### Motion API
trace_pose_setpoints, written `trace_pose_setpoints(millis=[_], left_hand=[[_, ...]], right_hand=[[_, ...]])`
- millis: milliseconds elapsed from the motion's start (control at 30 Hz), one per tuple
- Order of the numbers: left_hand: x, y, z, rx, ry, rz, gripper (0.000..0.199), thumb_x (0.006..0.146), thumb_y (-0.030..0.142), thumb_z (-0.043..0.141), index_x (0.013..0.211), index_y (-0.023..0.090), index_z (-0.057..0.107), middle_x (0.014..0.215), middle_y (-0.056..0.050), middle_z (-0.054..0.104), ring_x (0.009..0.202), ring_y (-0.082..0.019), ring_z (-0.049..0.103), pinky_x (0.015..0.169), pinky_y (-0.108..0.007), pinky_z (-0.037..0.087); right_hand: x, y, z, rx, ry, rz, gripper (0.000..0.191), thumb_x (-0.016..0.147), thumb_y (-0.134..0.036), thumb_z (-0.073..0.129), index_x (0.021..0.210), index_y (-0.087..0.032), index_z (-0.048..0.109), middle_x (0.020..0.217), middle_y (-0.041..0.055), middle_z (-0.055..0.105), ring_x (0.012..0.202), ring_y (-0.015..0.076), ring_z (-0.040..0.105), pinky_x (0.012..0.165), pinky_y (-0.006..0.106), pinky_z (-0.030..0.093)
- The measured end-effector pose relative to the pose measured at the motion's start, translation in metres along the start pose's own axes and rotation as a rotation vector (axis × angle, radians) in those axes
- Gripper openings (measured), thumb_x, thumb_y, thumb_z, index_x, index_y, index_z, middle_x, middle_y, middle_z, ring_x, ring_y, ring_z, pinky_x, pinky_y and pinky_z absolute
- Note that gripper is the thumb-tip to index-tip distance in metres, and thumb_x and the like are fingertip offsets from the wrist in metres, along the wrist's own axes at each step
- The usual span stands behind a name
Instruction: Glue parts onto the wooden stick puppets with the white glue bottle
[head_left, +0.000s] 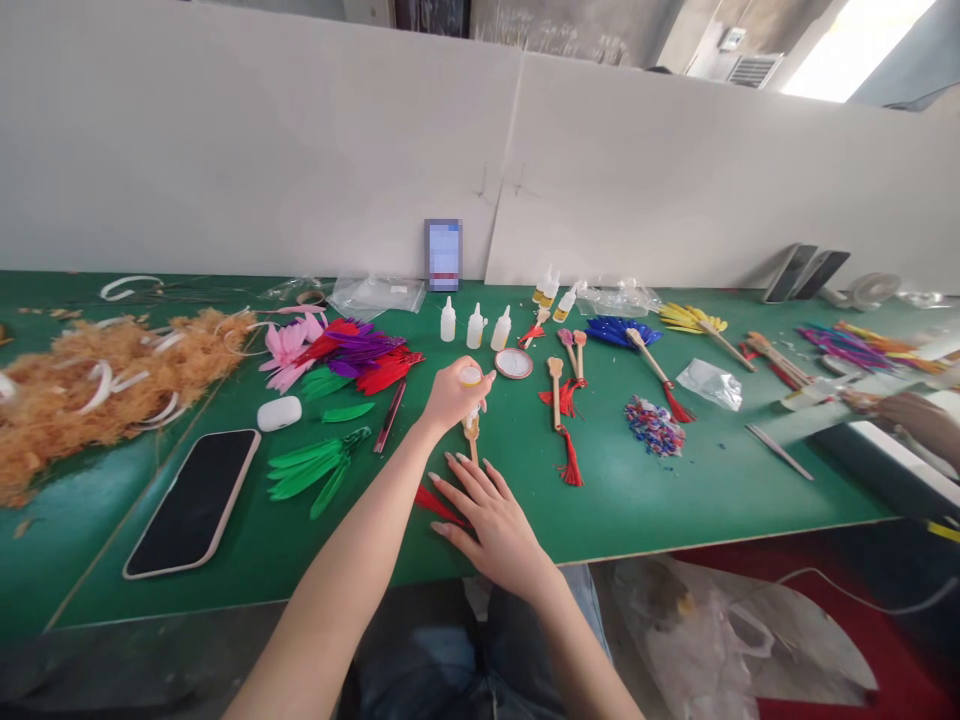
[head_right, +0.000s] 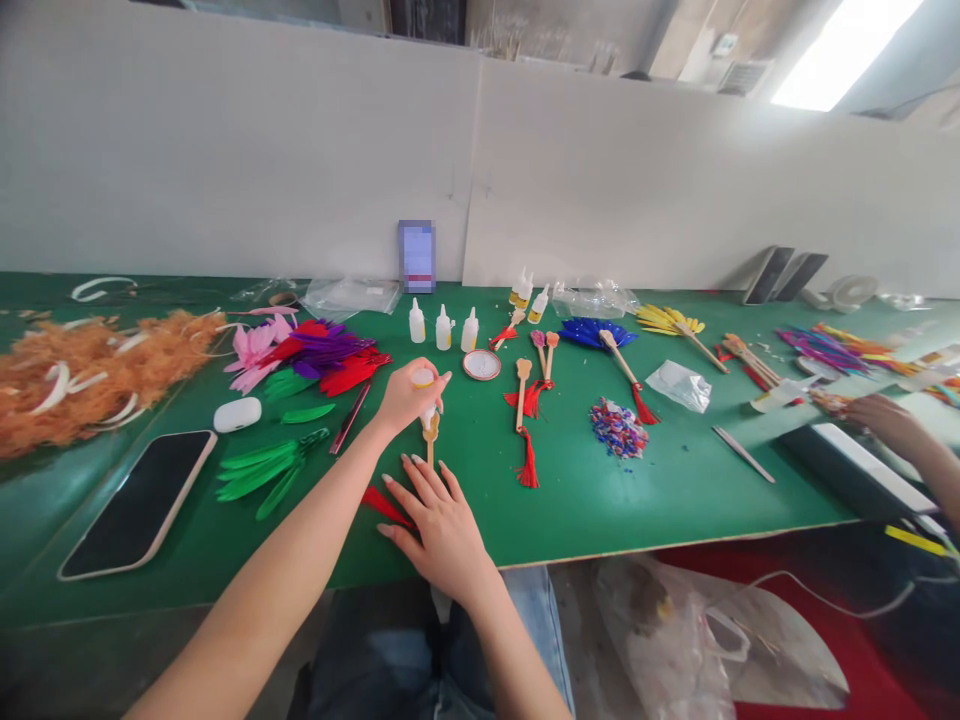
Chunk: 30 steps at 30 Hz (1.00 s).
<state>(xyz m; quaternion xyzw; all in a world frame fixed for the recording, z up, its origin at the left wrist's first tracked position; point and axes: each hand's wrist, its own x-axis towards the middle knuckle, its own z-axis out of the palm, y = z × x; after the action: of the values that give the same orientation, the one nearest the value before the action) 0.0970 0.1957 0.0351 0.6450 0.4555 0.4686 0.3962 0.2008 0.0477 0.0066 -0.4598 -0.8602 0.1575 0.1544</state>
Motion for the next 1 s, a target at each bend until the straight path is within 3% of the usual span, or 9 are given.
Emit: trace_pose_setpoints(millis=[100, 267, 400, 567, 700, 867, 1000], left_hand=[[-0.0012, -0.0001, 0.0018, 0.01, 0.079, 0.015, 0.027, 0.077, 0.042, 0.061, 0.067, 0.021, 0.047, 0.046, 0.006, 0.057, 0.044, -0.011, 0.057, 0.048, -0.019, 0.041], [-0.0032, -0.0007, 0.0052, -0.043, -0.019, 0.008, 0.027, 0.076, 0.042, 0.061, 0.067, 0.021, 0.047, 0.044, 0.007, 0.055, 0.04, -0.011, 0.055, 0.044, -0.019, 0.04], [-0.0023, -0.0017, 0.0037, -0.022, 0.086, 0.018, 0.028, 0.076, 0.043, 0.062, 0.067, 0.021, 0.047, 0.044, 0.006, 0.056, 0.041, -0.011, 0.055, 0.045, -0.019, 0.041], [-0.002, -0.0027, 0.0038, -0.079, -0.068, -0.016, 0.028, 0.076, 0.044, 0.061, 0.067, 0.021, 0.046, 0.041, 0.007, 0.053, 0.038, -0.012, 0.054, 0.042, -0.02, 0.039], [-0.002, -0.0004, 0.002, -0.039, 0.03, -0.005, 0.028, 0.075, 0.044, 0.062, 0.068, 0.021, 0.047, 0.045, 0.006, 0.056, 0.042, -0.012, 0.057, 0.045, -0.02, 0.041], [-0.003, 0.0021, 0.0012, -0.036, -0.102, -0.019, 0.028, 0.077, 0.043, 0.06, 0.067, 0.021, 0.047, 0.043, 0.006, 0.055, 0.039, -0.011, 0.055, 0.044, -0.019, 0.039], [-0.0018, 0.0007, -0.0013, -0.028, -0.013, -0.026, 0.028, 0.076, 0.043, 0.061, 0.067, 0.021, 0.047, 0.044, 0.006, 0.055, 0.041, -0.011, 0.056, 0.043, -0.019, 0.039]], right_hand=[[0.0001, -0.0001, 0.0003, -0.002, -0.002, 0.004, 0.053, 0.094, -0.052, 0.033, 0.141, -0.028, 0.037, 0.15, 0.0049, 0.027, 0.139, 0.0202, 0.022, 0.113, 0.046, 0.024], [0.0001, -0.001, -0.0009, -0.01, 0.008, 0.002, 0.053, 0.094, -0.052, 0.034, 0.14, -0.027, 0.038, 0.15, 0.0052, 0.027, 0.139, 0.0207, 0.023, 0.113, 0.046, 0.025], [0.0, -0.0014, -0.0015, -0.014, 0.009, 0.002, 0.052, 0.094, -0.052, 0.035, 0.14, -0.028, 0.037, 0.15, 0.0048, 0.028, 0.139, 0.0204, 0.024, 0.113, 0.045, 0.025], [-0.0004, -0.0013, -0.0011, -0.018, 0.013, 0.006, 0.052, 0.094, -0.051, 0.035, 0.14, -0.027, 0.039, 0.15, 0.0048, 0.028, 0.139, 0.0203, 0.024, 0.113, 0.045, 0.026], [-0.0005, -0.0013, -0.0006, -0.016, 0.023, 0.001, 0.052, 0.093, -0.05, 0.037, 0.14, -0.027, 0.038, 0.15, 0.0043, 0.029, 0.139, 0.0206, 0.025, 0.113, 0.045, 0.026], [-0.0001, -0.0012, -0.0003, -0.012, 0.014, 0.001, 0.052, 0.094, -0.051, 0.036, 0.14, -0.027, 0.037, 0.15, 0.0055, 0.027, 0.139, 0.0207, 0.023, 0.113, 0.046, 0.025], [-0.0001, -0.0014, -0.0004, -0.005, 0.02, 0.001, 0.052, 0.094, -0.051, 0.035, 0.14, -0.028, 0.038, 0.15, 0.0045, 0.028, 0.139, 0.0203, 0.024, 0.113, 0.046, 0.025]])
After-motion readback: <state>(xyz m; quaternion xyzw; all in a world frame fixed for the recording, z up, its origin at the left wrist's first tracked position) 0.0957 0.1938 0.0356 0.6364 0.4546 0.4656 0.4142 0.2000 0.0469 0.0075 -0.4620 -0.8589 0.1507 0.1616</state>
